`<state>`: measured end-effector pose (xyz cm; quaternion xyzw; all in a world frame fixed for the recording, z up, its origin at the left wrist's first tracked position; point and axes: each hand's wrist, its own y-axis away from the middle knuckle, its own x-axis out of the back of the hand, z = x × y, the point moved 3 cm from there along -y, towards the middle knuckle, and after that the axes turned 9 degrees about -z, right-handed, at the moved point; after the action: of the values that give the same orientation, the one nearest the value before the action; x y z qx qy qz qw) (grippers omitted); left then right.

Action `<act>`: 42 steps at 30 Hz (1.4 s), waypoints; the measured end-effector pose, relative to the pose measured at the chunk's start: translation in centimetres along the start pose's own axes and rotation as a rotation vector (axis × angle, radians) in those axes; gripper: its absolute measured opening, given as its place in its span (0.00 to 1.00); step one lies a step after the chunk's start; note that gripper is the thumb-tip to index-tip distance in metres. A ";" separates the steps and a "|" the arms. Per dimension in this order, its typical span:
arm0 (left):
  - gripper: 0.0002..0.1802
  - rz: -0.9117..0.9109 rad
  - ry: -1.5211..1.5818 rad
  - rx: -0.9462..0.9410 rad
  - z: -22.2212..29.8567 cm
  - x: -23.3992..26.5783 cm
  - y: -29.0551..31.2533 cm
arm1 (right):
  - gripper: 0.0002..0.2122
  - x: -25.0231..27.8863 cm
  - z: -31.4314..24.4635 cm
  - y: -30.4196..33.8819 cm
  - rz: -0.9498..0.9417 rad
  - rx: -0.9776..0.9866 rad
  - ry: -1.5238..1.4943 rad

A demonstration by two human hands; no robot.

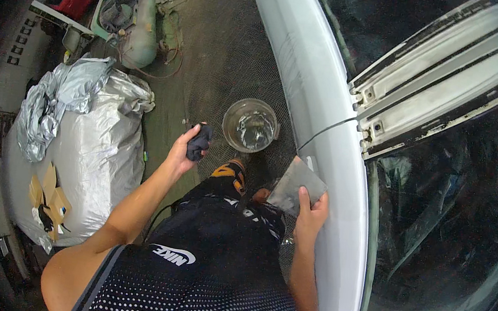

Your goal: The person sands the exterior surface of a white car door using a sanding block and a sponge. They repeatedly dip the sponge into a bucket of water and wipe the door while sanding the area around the door handle and window frame.

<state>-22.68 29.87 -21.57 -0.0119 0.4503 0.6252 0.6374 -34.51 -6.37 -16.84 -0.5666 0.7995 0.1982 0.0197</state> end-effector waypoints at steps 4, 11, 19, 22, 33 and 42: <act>0.22 0.066 0.019 0.001 0.3 -0.7 0.1 | 0.18 0.4 0.0 -0.7 -0.037 -0.014 0.170; 0.18 0.069 -0.226 0.156 1.9 -1.2 -2.8 | 0.20 -1.0 1.6 -4.2 -0.055 -0.003 0.593; 0.15 0.053 0.004 0.241 0.4 9.3 -17.6 | 0.21 -6.7 4.8 -6.3 -0.057 -0.206 0.864; 0.19 -0.056 -0.272 0.262 -2.2 14.6 -26.2 | 0.22 -7.4 8.5 -7.0 -0.052 -0.440 0.853; 0.38 -0.158 -1.576 0.333 -20.4 38.7 -62.3 | 0.29 -11.9 31.4 -18.3 0.191 -0.853 0.176; 0.32 -0.081 -1.766 0.425 -25.9 38.4 -60.1 | 0.24 -10.9 31.8 -18.2 0.320 -0.767 -0.029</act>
<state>4.25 31.98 -92.49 0.5734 -0.0967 0.2877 0.7610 -20.12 9.12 -48.67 -0.3986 0.7453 0.4903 -0.2127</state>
